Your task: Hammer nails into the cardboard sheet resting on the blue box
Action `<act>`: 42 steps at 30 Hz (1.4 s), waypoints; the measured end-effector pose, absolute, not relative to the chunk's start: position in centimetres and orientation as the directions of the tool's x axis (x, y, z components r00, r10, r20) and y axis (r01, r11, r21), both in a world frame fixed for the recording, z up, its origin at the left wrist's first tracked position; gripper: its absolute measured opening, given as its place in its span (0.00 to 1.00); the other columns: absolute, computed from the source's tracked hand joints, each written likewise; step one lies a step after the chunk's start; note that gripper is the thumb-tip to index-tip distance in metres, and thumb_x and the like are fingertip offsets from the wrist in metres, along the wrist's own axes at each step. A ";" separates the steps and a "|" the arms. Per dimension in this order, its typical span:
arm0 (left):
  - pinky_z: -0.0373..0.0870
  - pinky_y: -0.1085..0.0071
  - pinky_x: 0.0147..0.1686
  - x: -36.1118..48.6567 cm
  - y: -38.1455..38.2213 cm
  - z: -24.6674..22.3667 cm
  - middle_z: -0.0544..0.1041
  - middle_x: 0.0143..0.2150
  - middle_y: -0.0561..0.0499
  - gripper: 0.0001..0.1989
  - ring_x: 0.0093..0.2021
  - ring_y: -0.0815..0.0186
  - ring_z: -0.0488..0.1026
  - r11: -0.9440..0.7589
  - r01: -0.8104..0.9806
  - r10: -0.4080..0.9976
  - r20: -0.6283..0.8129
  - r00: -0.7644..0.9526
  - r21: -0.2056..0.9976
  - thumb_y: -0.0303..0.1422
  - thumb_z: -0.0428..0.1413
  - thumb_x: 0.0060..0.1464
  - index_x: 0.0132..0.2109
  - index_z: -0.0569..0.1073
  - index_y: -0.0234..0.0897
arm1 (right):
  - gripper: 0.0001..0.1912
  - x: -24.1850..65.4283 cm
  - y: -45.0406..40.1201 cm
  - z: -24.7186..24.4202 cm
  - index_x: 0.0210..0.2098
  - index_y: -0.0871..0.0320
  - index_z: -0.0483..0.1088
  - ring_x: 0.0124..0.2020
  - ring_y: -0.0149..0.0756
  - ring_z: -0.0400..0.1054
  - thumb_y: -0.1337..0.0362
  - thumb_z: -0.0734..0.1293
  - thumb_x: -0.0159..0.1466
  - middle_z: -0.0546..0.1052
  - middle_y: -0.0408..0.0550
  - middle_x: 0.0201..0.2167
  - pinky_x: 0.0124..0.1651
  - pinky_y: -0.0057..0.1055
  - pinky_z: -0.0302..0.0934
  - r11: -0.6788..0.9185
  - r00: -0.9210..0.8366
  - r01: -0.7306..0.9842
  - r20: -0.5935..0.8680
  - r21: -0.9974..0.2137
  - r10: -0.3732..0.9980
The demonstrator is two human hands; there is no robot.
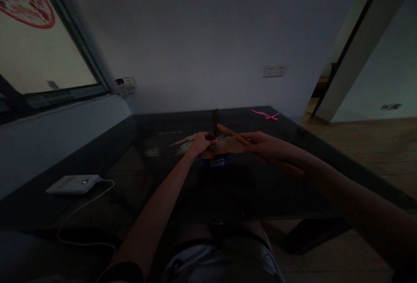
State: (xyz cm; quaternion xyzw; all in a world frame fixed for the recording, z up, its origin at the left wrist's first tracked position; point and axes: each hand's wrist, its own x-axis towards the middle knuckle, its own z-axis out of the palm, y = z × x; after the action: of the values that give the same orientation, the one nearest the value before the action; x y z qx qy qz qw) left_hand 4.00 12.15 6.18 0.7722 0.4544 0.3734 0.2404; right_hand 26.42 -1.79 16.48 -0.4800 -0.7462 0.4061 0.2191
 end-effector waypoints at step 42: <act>0.71 0.66 0.40 4.1 11.9 6.5 0.80 0.35 0.46 0.07 0.35 0.61 0.76 -0.484 0.584 0.874 0.340 0.346 0.652 0.28 0.62 0.45 0.34 0.78 0.32 | 0.24 26.9 -2.2 15.6 0.56 0.62 0.62 0.10 0.21 0.53 0.66 0.62 0.60 0.61 0.32 0.16 0.11 0.18 0.50 0.216 -0.435 0.502 -0.029 -0.837 0.900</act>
State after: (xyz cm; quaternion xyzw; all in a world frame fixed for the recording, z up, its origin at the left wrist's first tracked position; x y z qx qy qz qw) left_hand 4.07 11.86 6.47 0.7919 0.4603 0.3392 0.2144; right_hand 26.91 -2.23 15.56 -0.4732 -0.7410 0.4103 0.2424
